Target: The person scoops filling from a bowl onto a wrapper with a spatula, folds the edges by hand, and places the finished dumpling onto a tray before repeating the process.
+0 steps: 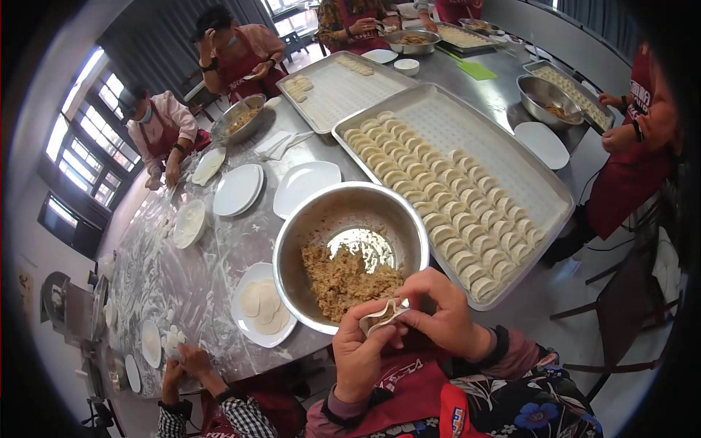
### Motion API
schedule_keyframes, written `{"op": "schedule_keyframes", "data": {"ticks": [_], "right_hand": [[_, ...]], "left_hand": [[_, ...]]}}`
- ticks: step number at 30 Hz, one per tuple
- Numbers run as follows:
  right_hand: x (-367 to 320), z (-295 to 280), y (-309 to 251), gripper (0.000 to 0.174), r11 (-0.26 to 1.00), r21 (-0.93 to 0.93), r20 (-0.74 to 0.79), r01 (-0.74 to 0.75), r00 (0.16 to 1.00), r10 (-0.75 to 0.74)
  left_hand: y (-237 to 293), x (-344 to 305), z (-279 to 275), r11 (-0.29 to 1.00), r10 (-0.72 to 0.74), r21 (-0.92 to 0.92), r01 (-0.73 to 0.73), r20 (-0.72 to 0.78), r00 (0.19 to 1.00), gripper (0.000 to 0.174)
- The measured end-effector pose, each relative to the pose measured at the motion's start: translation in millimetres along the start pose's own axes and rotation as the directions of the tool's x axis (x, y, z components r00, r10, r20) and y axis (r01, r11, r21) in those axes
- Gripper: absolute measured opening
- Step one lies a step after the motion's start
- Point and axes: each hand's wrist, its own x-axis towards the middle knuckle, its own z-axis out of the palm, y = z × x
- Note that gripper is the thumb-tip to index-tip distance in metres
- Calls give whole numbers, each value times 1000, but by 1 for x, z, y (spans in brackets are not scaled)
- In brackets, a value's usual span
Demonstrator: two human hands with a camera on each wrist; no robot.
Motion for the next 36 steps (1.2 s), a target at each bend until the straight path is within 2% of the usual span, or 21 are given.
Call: {"op": "schedule_keyframes", "data": {"ticks": [2,4,5,8,12,14,17,21,23,24,26,29,33,36], "right_hand": [[0,-4,7,16,1000,12,37,-22,999,22],[-1,-6,14,16,992,-67,68,107,992,-102],[-2,-7,13,16,991,-70,66,117,991,-112],[-5,-6,9,16,992,-95,55,81,996,-76],[-3,-4,9,15,991,-87,82,98,992,-91],[-4,-5,15,16,970,-82,125,229,968,-217],[-5,-7,16,15,972,-73,151,221,966,-209],[-6,-6,12,16,984,-60,118,168,980,-160],[-6,-3,11,17,993,98,48,-63,997,58],[-4,-3,13,17,993,104,51,-50,998,45],[-4,-4,17,17,992,-36,100,124,988,-120],[-6,-4,16,17,975,-95,72,200,978,-193],[-7,2,14,16,972,-88,50,218,975,-215],[-10,3,11,17,988,-61,42,139,990,-136]], "left_hand": [[1,0,0,1000,11,3,-11,-3,1000,33],[1,0,-1,999,-34,30,34,9,999,33],[1,1,1,999,-39,29,38,4,999,33],[2,3,5,1000,2,-26,-3,-23,1000,32],[3,4,0,1000,-26,-14,26,0,1000,30],[0,-2,-2,998,-66,-4,66,3,998,29],[4,0,-4,994,-93,61,88,89,992,33],[-1,-2,-4,992,-96,80,93,28,995,33],[3,0,-3,992,-64,112,57,57,996,35],[4,1,-2,992,-51,117,44,58,997,35],[2,-1,-1,998,-51,47,50,23,998,37],[3,-1,1,1000,-2,12,2,29,1000,39],[0,-1,-3,1000,20,-8,-20,-3,1000,37],[-2,-6,-6,996,40,82,-43,30,999,33]]}}
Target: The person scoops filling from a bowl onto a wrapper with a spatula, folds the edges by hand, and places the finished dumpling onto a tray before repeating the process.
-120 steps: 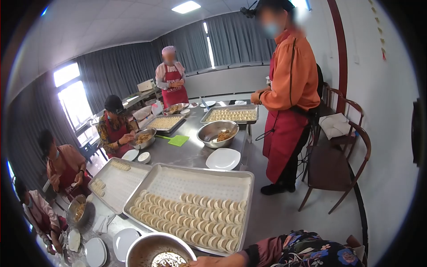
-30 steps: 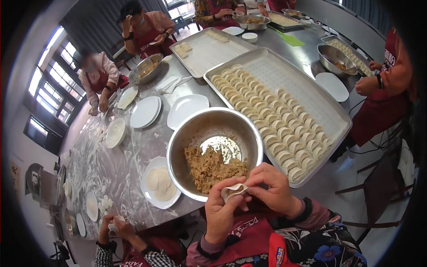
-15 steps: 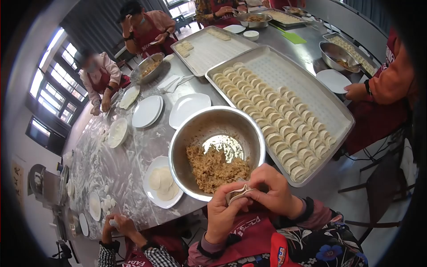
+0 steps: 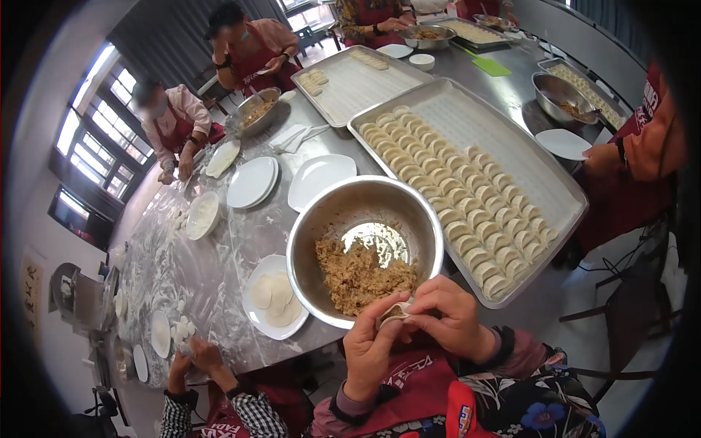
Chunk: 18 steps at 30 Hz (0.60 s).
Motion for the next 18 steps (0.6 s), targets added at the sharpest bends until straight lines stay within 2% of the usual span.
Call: {"op": "schedule_keyframes", "data": {"ticks": [2,3,6,9,11,12,14,15,17,18], "right_hand": [[2,2,6,15,992,-33,-7,119,993,-119],[3,2,7,15,992,-27,-8,123,992,-123],[4,-1,8,15,993,-29,7,113,994,-113],[6,0,4,15,999,11,12,39,999,-39],[7,1,0,16,989,98,-3,-108,994,109],[8,1,4,16,989,101,0,-106,994,107],[7,-1,13,17,996,-11,56,91,994,-90],[6,-2,13,17,996,-13,58,86,995,-85],[7,-2,10,17,994,-17,47,108,993,-107],[9,-1,9,17,993,-13,46,116,992,-115]], "left_hand": [[2,0,-4,967,6,254,-15,37,999,31],[2,0,-6,966,9,259,-18,35,999,31],[-2,1,-6,980,-3,200,-11,68,998,32],[-6,1,-7,980,-1,201,-10,53,999,36],[-3,3,-2,984,26,175,-32,38,999,40],[0,4,1,984,29,177,-34,35,999,40],[2,4,6,993,18,114,-11,-54,998,44],[1,4,6,994,13,112,-7,-56,998,44],[2,6,4,999,-27,-21,25,-78,997,41],[1,6,0,1000,-19,-16,18,-78,997,41]]}}
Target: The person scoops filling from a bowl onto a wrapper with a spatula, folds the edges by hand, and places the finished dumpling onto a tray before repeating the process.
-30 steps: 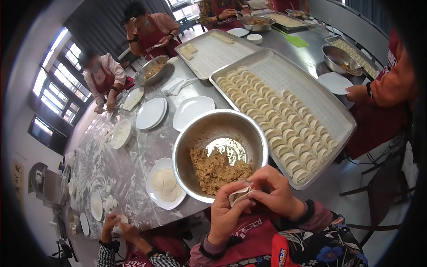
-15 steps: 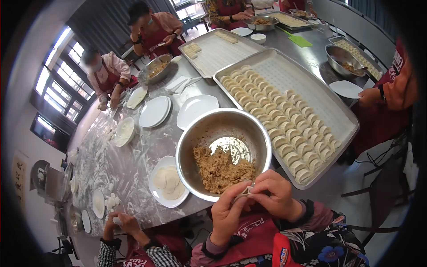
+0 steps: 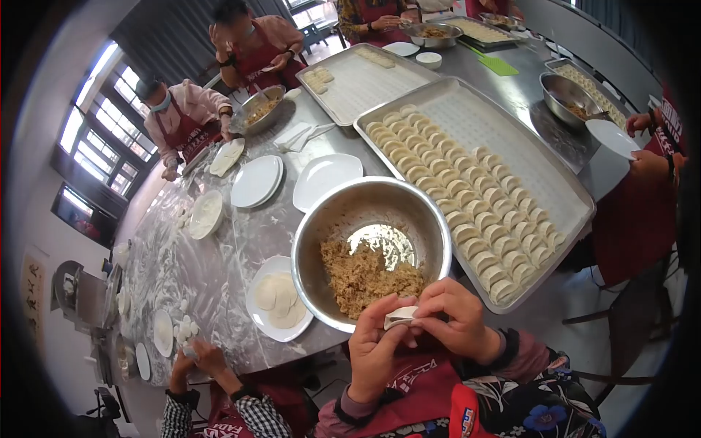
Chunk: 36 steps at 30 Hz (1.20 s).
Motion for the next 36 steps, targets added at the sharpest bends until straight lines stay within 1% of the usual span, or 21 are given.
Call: {"op": "schedule_keyframes", "data": {"ticks": [2,3,5,6,8,9,11,15,17,18,20,21,23,24,26,27,28,29,31,33,36], "right_hand": [[0,1,-3,15,995,51,11,-83,997,82],[0,1,-5,15,995,47,8,-92,996,92],[2,1,-6,15,999,-4,10,-40,999,40],[1,0,-5,15,999,-5,14,-44,999,44],[0,0,-4,17,999,-19,27,-30,999,31],[1,0,-3,17,999,-17,28,-29,999,30],[1,1,-2,18,1000,2,34,22,999,-22],[5,2,-5,19,997,-27,10,67,998,-66],[11,-1,-19,18,989,2,8,-146,989,146],[9,-1,-15,18,989,0,10,-149,989,149],[7,0,-4,17,991,-98,52,91,995,-86],[8,0,-4,17,991,-95,57,98,994,-93],[6,2,-6,15,997,-35,6,64,998,-63],[6,3,-7,15,997,-34,7,68,998,-67],[8,4,-9,15,999,19,-21,-28,999,28],[9,6,-7,15,1000,19,-25,-22,999,22],[9,10,-5,15,999,46,-38,-19,999,21],[7,13,-4,15,997,73,-49,-24,998,28],[5,14,-7,14,999,43,-44,-19,999,21],[7,14,-6,14,1000,17,-39,13,999,-12],[6,15,-5,14,1000,2,-28,12,1000,-12]], "left_hand": [[-8,-1,-8,998,-18,-55,21,53,998,37],[-8,-2,-8,998,-28,-58,31,56,998,37],[-7,-4,-9,993,23,117,-31,65,998,37],[-5,-5,-8,993,21,113,-28,61,998,37],[1,-5,-7,915,64,391,-101,107,992,37],[0,-5,-7,914,65,392,-102,107,992,37],[-3,-4,-9,894,153,397,-207,165,974,38],[-1,-5,-6,910,142,370,-187,146,979,42],[2,-6,1,915,181,343,-211,117,976,46],[3,-6,2,917,180,340,-209,115,977,46],[6,-4,3,923,198,310,-228,127,972,52],[7,-3,3,921,206,310,-235,124,971,52],[9,-3,5,948,229,222,-228,24,973,56],[7,-3,3,947,233,223,-232,23,972,56],[0,-1,-3,984,161,82,-161,7,987,49],[0,-1,-4,976,159,148,-162,32,987,42],[0,0,-4,976,158,149,-162,36,987,42],[0,-2,-2,984,119,135,-119,11,993,41],[1,-6,1,991,69,114,-66,-19,997,40],[6,-6,1,951,121,279,-132,54,991,37],[3,-7,-2,926,180,318,-203,101,978,36]]}}
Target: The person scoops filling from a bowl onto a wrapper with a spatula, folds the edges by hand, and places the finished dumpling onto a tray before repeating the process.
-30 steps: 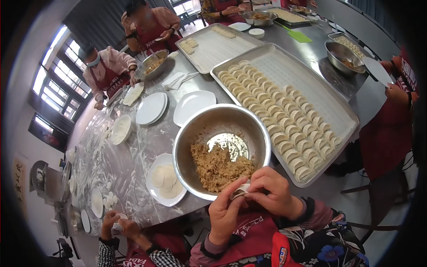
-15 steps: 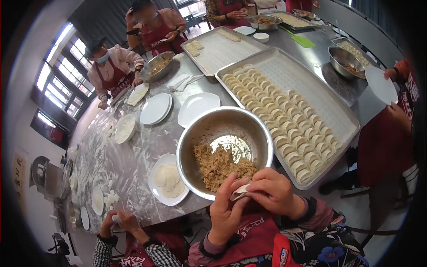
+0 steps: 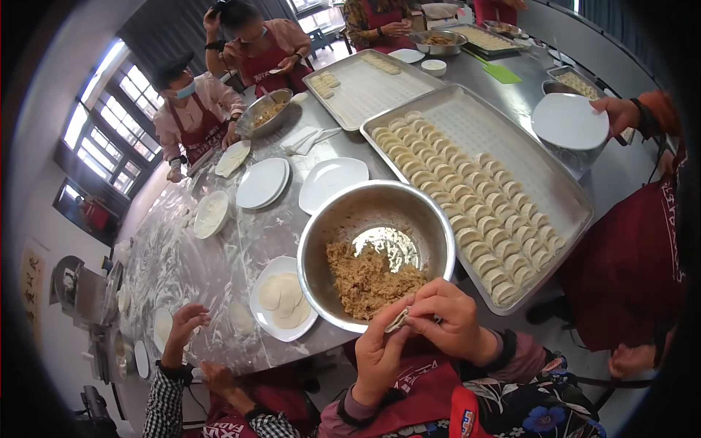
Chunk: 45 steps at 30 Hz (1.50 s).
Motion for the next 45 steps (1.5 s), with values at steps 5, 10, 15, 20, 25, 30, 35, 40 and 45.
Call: {"op": "schedule_keyframes", "data": {"ticks": [5,10,15,20,25,30,35,40,45], "right_hand": [[-1,-1,-12,17,976,63,8,-209,978,209],[-2,-5,-2,19,995,-56,38,83,996,-80],[-3,-1,-1,20,996,-24,23,87,996,-86],[-3,3,0,16,997,-62,-10,49,999,-49],[0,4,0,16,997,-55,11,48,999,-47],[3,9,-9,18,989,40,6,-139,990,139],[3,9,2,19,994,-42,69,98,993,-95],[3,14,-5,20,993,-86,47,80,996,-77],[5,18,-3,19,991,-105,66,82,995,-75]], "left_hand": [[-8,-5,-2,999,6,-40,-6,12,1000,39],[-3,-5,3,996,1,-93,-7,-59,998,41],[-7,-3,-1,954,-123,-286,94,-86,989,41],[-9,-5,-5,996,-62,-61,58,-68,996,36],[-6,-6,-3,997,-40,-67,39,-16,999,34],[-12,-6,-10,999,24,-39,-25,-36,999,39],[-5,-5,-6,987,-35,-157,20,-93,995,43],[-11,-5,-12,983,-42,-183,19,-124,991,41],[-14,-8,-19,994,-109,-25,107,-96,989,34]]}}
